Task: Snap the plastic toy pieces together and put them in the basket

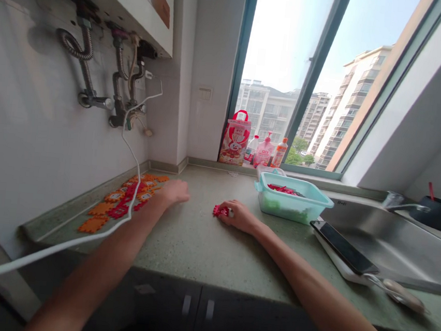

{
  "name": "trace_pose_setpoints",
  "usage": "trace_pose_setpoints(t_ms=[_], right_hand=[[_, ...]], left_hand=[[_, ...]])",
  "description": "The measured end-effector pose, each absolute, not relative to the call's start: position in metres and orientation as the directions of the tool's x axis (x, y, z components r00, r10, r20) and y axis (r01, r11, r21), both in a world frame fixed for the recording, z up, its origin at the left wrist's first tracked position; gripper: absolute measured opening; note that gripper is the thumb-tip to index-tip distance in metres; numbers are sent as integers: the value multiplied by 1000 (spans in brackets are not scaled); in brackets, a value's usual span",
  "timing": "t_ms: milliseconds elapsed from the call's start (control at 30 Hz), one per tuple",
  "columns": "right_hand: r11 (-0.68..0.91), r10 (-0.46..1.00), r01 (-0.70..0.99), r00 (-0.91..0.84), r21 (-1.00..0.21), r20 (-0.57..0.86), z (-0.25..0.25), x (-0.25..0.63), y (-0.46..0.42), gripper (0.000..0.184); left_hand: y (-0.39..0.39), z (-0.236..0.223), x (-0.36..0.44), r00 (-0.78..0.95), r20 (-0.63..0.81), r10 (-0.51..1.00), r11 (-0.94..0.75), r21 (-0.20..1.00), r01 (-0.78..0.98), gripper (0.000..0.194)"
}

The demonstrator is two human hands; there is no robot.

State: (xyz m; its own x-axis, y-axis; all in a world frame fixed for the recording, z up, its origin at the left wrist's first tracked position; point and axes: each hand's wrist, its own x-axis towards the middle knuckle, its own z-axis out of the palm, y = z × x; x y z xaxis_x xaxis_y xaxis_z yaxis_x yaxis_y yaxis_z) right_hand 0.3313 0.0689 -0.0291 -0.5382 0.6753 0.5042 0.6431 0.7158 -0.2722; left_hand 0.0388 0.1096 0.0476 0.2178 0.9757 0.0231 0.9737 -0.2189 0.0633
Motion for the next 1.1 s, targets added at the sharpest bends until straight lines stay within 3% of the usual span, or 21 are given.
trace_pose_setpoints(t_ms=[100,200,300,400,500,633,733,833,933,1033,1100], right_hand=[[774,571,618,-587,-137,574,-12,342,63,16],[756,442,654,-508,-2,739,17,365,54,20],[592,327,806,-212,-25,921,48,402,46,22],[400,204,909,35,-115,978,67,445,41,26],[265,167,949,126,-168,978,69,483,44,32],[14,336,966,238,-257,911,61,512,48,34],[-86,326,949,315,-303,891,61,515,46,33],[43,304,971,212,-236,929,65,493,45,28],[371,408,923,-61,-104,911,57,449,47,23],[659,571,746,-412,-97,710,35,403,50,19],[694,668,697,-528,-182,524,21,384,51,22]], left_hand=[[110,60,-2,37,-151,988,-26,70,997,25],[112,62,-29,7,-380,925,64,175,982,39],[115,57,-34,101,-472,876,58,310,949,53],[117,51,-21,205,-501,841,15,400,916,64],[118,46,2,327,-450,831,-124,423,898,64],[114,34,37,553,-156,818,-456,409,790,49],[105,20,64,694,-3,720,-611,469,637,39],[96,5,89,780,128,612,-720,499,482,36],[92,-5,107,796,289,532,-805,464,370,35],[95,-6,110,755,394,525,-826,449,340,32],[100,-4,103,719,435,542,-827,427,366,27]])
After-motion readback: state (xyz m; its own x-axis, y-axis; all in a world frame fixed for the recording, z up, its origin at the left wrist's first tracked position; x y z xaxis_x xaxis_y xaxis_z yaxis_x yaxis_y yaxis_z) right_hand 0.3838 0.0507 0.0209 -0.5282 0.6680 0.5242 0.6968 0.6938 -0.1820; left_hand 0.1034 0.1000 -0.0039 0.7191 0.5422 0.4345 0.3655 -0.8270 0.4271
